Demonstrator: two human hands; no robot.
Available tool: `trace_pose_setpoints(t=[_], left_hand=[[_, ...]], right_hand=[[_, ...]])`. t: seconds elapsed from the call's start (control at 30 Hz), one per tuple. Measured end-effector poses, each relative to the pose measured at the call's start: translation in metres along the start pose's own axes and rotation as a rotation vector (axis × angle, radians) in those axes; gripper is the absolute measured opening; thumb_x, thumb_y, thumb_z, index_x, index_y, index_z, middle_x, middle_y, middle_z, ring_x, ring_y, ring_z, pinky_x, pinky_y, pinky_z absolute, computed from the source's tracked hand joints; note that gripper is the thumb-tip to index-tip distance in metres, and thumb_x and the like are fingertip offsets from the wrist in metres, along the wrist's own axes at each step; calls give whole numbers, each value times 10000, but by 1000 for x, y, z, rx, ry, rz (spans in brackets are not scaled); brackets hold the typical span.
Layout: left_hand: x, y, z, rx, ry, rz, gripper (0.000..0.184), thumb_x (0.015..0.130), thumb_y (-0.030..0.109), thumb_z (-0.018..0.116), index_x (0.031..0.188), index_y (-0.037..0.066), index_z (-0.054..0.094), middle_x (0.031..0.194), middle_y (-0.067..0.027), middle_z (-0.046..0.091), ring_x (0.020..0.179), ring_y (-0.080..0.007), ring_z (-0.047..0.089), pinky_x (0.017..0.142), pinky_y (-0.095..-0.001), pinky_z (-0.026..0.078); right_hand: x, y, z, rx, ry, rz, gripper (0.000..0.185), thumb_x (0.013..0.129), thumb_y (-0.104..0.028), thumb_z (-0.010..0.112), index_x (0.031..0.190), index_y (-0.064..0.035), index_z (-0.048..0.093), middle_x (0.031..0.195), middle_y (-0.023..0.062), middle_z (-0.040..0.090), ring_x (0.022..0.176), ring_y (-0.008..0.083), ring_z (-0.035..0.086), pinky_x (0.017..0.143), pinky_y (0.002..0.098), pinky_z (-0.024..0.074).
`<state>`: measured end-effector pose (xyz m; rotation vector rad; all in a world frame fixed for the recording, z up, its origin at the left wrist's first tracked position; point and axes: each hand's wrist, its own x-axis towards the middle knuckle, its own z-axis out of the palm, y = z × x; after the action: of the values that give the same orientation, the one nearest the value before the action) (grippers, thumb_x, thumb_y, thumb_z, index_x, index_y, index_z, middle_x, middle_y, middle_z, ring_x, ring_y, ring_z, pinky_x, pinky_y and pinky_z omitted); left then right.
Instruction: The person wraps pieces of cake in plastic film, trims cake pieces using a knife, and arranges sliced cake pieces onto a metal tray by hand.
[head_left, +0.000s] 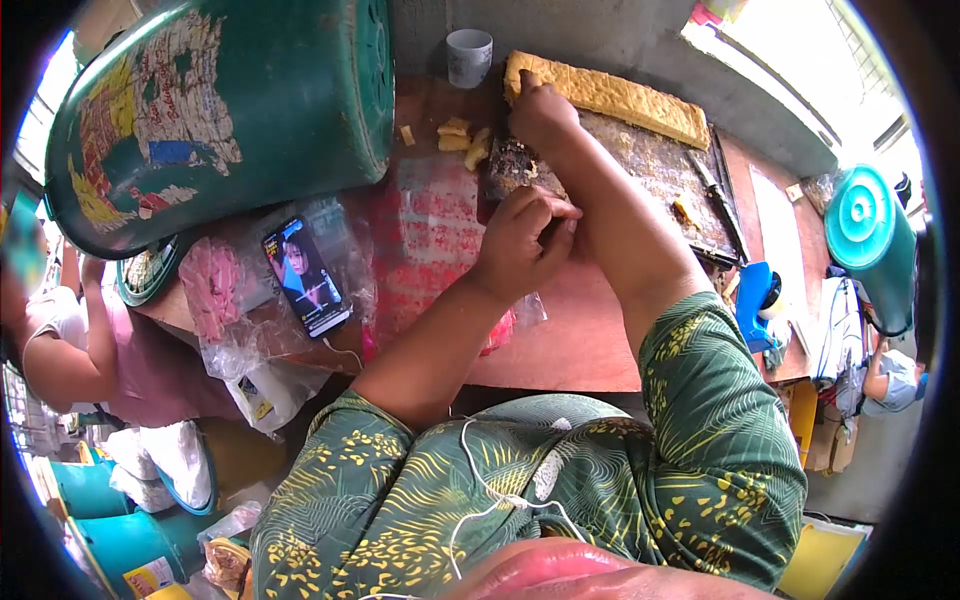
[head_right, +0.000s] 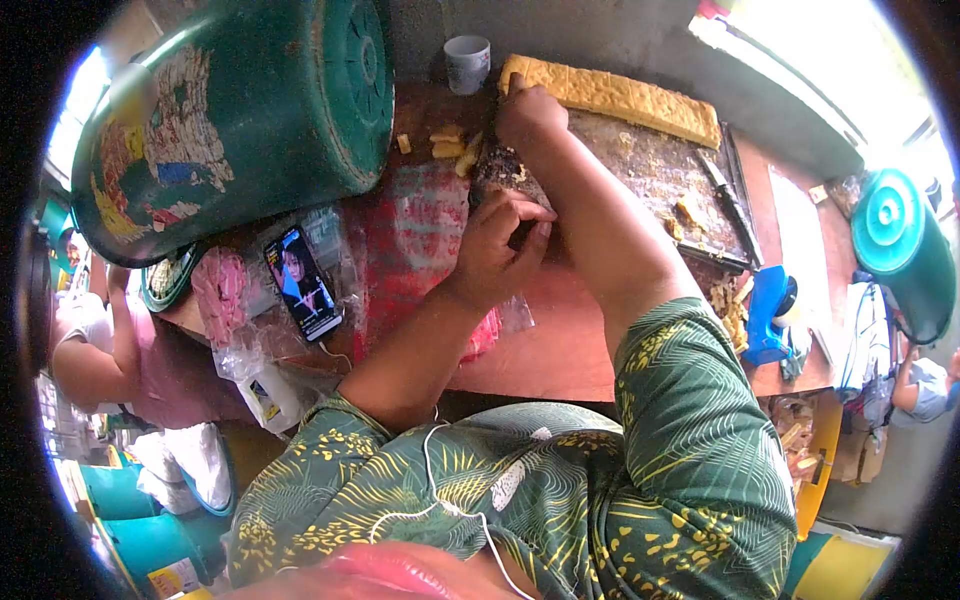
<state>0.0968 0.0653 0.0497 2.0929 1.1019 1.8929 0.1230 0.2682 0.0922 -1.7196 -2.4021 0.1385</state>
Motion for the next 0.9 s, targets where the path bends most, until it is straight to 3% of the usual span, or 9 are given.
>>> trace_pose_setpoints(t=[0.07, 0.13, 0.23, 0.3, 0.37, 0.47, 0.57, 0.7, 0.9], left_hand=[[-1, -2, 0, 29, 6, -1, 109, 893, -4, 689, 994, 33, 670, 954, -133, 670, 910, -301, 672, 834, -389, 535], [0, -3, -2, 54, 26, 8, 104, 894, -1, 691, 988, 35, 668, 949, -132, 671, 901, -299, 675, 827, -386, 538], [2, -2, -7, 91, 63, 27, 93, 898, 2, 690, 979, 39, 665, 946, -126, 673, 890, -295, 679, 824, -378, 540], [2, -4, -6, 111, 62, 43, 82, 903, 3, 686, 971, 44, 665, 945, -118, 674, 885, -289, 681, 826, -372, 541], [-4, -6, 4, 97, 58, 14, 66, 911, 21, 685, 965, 57, 669, 930, -102, 674, 861, -268, 674, 794, -361, 535], [-3, -9, 2, 144, 56, 95, 92, 893, 21, 700, 962, 77, 674, 918, -85, 670, 851, -255, 660, 766, -364, 526], [-1, 5, 4, 216, 42, 151, 121, 870, 10, 714, 954, 88, 675, 922, -68, 672, 875, -267, 660, 790, -368, 527], [0, 20, 12, 150, -7, 76, 133, 880, 17, 714, 981, 84, 659, 968, -72, 683, 946, -284, 671, 865, -386, 530], [8, 52, 8, 87, -104, 42, 123, 912, 48, 713, 1018, 77, 658, 1005, -83, 687, 975, -275, 678, 881, -376, 534]], right_hand=[[-4, 14, -7, -86, -104, -54, 691, 944, -371, 676, 1523, -84, 429, 1316, 250, 649, 1191, 336, 684, 964, 464, 566], [8, 53, 9, 159, -15, -13, 740, 919, -282, 681, 1539, -36, 363, 1045, 287, 714, 1104, 378, 706, 914, 476, 562], [-60, 86, -22, 336, 157, -148, 771, 906, -269, 748, 1540, -50, 368, 1021, 236, 721, 965, 319, 718, 848, 433, 559], [-101, 115, -29, 618, 17, -24, 685, 975, -227, 733, 1548, -59, 397, 1159, 186, 724, 988, 199, 715, 851, 324, 542], [-151, 163, -13, 1125, -31, -121, 690, 989, -207, 724, 1567, -88, 366, 1105, 130, 700, 950, 166, 663, 817, 324, 526], [-239, 195, -8, 1604, 32, -73, 693, 995, -109, 678, 1588, -63, 321, 1285, 121, 623, 1065, 183, 632, 872, 328, 523], [-293, 217, 8, 1661, 129, -127, 664, 1009, -95, 632, 1589, -43, 313, 1456, 126, 528, 1292, 220, 550, 1066, 371, 465], [-312, 240, 42, 1552, 281, -130, 597, 1043, -72, 589, 1582, -60, 334, 1485, 98, 509, 1309, 208, 540, 1079, 359, 454], [-305, 227, 41, 1449, 213, -199, 653, 994, 29, 600, 1580, -41, 321, 1284, 87, 601, 1076, 144, 585, 926, 287, 482]])
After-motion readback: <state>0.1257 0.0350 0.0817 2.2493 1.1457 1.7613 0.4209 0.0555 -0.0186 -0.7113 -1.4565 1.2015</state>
